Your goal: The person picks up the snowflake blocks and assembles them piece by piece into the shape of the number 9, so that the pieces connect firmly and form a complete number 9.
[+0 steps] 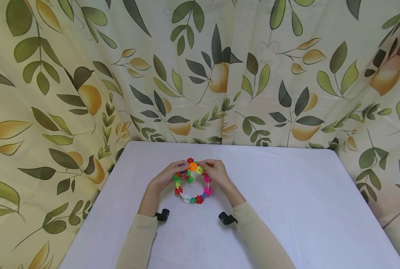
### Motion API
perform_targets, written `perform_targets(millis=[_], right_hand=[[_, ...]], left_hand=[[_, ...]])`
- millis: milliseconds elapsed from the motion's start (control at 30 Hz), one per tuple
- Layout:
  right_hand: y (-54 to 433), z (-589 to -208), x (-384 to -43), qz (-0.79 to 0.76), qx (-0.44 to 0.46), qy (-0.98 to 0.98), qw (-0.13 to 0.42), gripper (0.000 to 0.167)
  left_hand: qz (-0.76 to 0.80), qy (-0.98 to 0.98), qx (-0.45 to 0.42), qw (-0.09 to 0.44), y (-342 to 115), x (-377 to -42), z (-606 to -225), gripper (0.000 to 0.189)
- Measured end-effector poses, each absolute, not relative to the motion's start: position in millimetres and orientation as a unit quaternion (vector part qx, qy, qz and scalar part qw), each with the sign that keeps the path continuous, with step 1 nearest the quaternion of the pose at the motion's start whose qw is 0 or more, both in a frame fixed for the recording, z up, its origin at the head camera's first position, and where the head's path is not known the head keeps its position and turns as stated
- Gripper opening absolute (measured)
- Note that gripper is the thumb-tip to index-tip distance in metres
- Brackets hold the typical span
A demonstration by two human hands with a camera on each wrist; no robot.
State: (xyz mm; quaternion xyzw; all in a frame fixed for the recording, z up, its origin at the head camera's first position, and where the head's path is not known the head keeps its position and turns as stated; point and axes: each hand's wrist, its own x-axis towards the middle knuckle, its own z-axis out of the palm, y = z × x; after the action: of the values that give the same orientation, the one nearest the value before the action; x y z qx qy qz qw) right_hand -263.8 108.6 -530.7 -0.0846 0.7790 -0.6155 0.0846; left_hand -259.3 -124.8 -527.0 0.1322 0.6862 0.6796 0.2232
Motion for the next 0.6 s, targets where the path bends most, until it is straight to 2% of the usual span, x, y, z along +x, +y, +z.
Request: perform_targets(millis=[167,367,600], right_hand=[[110,-530,-264,-0.627,-0.073,0.771,0.088,0.035],[112,-534,-267,-0.629,-0.065,0.767,0.11,0.031],[110,-539,-275,-0.594,-0.064,0.79,0.139,0.022]], left_hand=[[0.674,0.695,0.127,0.217,-126,-259,-528,0.032],[0.664,0.707,0.123,0.21,-131,-259,-529,0.04],[0.646,0.726,0.108,0.208,-134,-257,-528,0.029]])
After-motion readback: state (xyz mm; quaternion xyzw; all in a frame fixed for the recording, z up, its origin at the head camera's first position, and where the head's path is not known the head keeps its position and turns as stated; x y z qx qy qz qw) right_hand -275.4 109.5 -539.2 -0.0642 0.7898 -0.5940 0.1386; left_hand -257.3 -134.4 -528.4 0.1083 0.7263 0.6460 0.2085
